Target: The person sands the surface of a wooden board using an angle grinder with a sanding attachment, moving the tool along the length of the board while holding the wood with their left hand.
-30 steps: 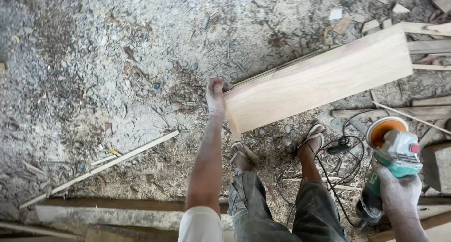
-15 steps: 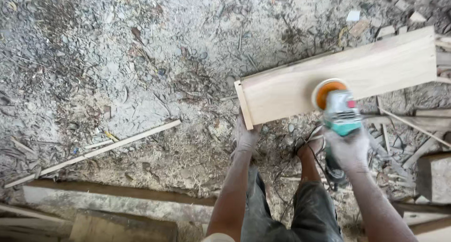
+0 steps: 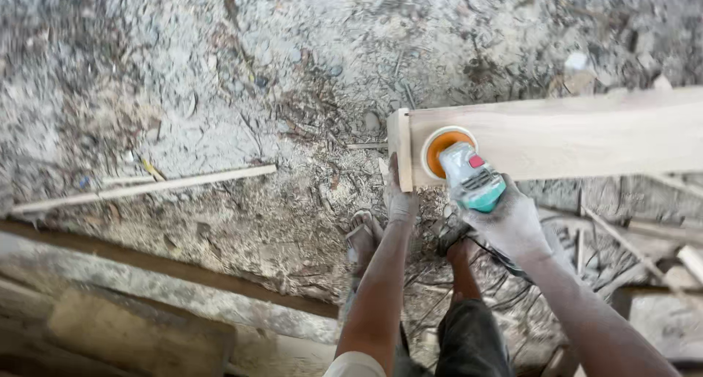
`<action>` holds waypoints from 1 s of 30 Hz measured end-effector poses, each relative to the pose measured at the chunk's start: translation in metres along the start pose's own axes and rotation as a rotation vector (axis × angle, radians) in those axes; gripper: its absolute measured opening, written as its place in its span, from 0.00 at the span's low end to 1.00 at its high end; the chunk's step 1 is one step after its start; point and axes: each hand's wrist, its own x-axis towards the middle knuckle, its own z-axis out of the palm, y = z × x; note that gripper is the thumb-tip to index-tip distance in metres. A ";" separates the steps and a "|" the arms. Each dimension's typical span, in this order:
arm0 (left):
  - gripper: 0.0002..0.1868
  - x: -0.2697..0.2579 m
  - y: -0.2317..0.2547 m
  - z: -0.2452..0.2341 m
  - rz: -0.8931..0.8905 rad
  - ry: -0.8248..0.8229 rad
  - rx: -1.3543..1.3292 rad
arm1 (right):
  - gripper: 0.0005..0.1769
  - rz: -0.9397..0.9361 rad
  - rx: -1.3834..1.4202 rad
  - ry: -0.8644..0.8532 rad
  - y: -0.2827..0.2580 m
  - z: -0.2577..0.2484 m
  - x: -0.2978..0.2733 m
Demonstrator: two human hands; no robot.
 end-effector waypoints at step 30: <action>0.41 0.035 -0.028 0.084 0.257 0.503 -0.249 | 0.53 -0.262 -1.072 -0.817 -0.057 -0.025 0.130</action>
